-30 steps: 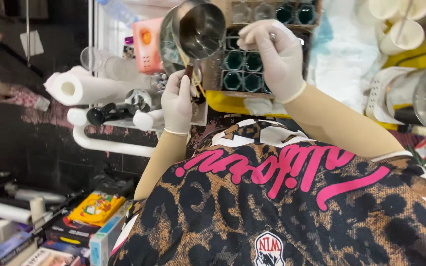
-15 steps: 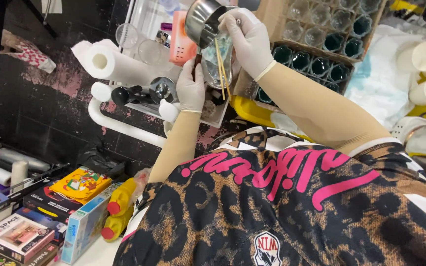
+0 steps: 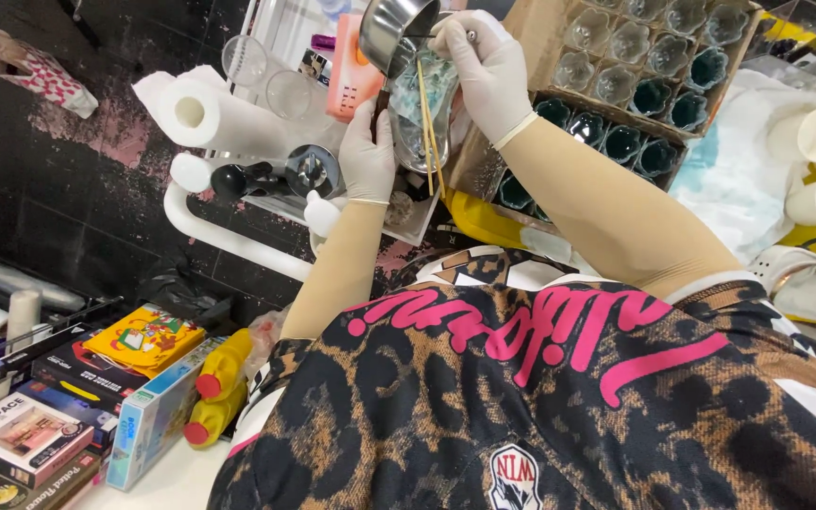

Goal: Cleaning small glass jars and filling them with a dark liquid using a ladle.

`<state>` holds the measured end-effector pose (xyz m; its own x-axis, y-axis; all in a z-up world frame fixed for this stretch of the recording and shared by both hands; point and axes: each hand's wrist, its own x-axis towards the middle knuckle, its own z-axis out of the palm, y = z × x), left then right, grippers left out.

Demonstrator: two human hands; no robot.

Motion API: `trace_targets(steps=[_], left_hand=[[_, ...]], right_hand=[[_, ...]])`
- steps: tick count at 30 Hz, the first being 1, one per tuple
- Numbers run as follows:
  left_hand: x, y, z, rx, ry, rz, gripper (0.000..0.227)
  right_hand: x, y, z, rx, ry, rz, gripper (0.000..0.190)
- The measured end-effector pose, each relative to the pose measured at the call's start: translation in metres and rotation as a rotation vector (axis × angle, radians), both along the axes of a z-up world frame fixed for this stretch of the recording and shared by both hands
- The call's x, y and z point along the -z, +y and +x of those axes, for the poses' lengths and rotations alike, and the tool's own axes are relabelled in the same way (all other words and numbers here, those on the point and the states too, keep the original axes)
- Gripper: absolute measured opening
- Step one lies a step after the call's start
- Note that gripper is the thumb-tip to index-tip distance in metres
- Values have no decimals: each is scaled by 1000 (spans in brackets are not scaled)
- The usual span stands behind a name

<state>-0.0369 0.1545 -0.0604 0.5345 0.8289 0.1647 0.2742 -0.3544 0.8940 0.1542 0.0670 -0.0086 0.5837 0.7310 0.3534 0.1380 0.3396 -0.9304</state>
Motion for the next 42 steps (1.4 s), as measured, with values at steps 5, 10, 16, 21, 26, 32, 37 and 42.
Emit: trace_targets(steps=[5, 10, 16, 21, 26, 32, 37, 42], left_hand=[[5, -1, 6, -9, -9, 26, 27], [8, -1, 7, -26, 48, 73, 28], [15, 2, 9, -51, 99, 110, 30], [28, 9, 11, -48, 141, 210, 31], [25, 12, 17, -48, 167, 158, 31], [37, 15, 20, -23, -56, -137, 27], [25, 23, 12, 30, -298, -658, 22], [-37, 2, 3, 130, -304, -801, 18]], right_hand=[[8, 0, 5, 3, 97, -23, 16], [15, -3, 6, 21, 110, -26, 15], [15, -13, 9, 16, 102, -67, 17], [20, -19, 13, 56, 22, -132, 15], [14, -26, 13, 111, -127, -184, 18], [0, -36, 14, 136, -45, -190, 18], [-12, -58, 12, 150, 48, 0, 20], [-61, -109, 0, 233, 208, 101, 17]])
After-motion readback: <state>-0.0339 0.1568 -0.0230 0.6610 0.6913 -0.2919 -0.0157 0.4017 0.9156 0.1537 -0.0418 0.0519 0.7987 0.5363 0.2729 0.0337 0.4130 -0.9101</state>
